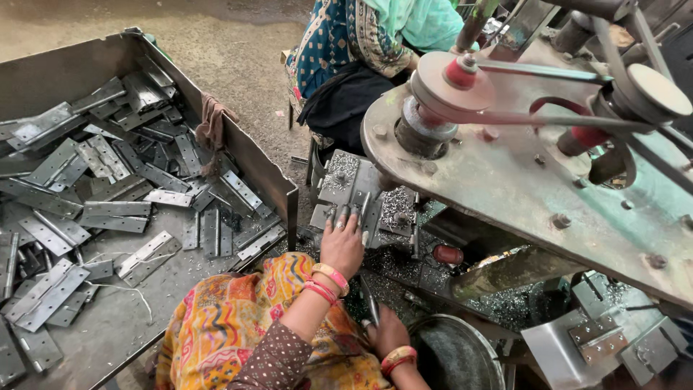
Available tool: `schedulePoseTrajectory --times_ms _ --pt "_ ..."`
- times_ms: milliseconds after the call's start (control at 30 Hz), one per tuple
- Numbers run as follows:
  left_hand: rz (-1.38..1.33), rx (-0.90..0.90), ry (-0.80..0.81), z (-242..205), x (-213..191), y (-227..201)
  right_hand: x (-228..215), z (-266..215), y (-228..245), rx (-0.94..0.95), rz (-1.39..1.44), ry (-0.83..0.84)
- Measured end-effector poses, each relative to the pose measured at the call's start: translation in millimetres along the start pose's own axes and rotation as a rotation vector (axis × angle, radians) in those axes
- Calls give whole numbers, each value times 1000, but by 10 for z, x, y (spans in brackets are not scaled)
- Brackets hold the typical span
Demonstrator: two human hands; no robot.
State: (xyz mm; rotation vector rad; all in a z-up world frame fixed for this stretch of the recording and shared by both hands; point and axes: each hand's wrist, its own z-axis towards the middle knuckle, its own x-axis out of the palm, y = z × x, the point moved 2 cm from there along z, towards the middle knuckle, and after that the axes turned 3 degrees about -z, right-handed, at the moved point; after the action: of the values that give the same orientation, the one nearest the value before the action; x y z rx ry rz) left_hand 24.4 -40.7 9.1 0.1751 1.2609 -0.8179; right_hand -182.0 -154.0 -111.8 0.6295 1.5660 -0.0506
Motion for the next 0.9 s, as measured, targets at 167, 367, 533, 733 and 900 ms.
schedulePoseTrajectory --times_ms 167,367,533,733,900 --pt "-11 54 8 -123 67 78 121 117 -144 14 6 218" --pt "-40 17 36 60 153 84 -352 504 57 31 -108 322" --pt "44 14 26 221 175 47 -149 117 44 81 7 205" --pt "52 42 -18 -150 160 55 164 -116 -55 88 45 143" --pt "35 60 -40 2 169 68 -337 414 100 82 -86 337"
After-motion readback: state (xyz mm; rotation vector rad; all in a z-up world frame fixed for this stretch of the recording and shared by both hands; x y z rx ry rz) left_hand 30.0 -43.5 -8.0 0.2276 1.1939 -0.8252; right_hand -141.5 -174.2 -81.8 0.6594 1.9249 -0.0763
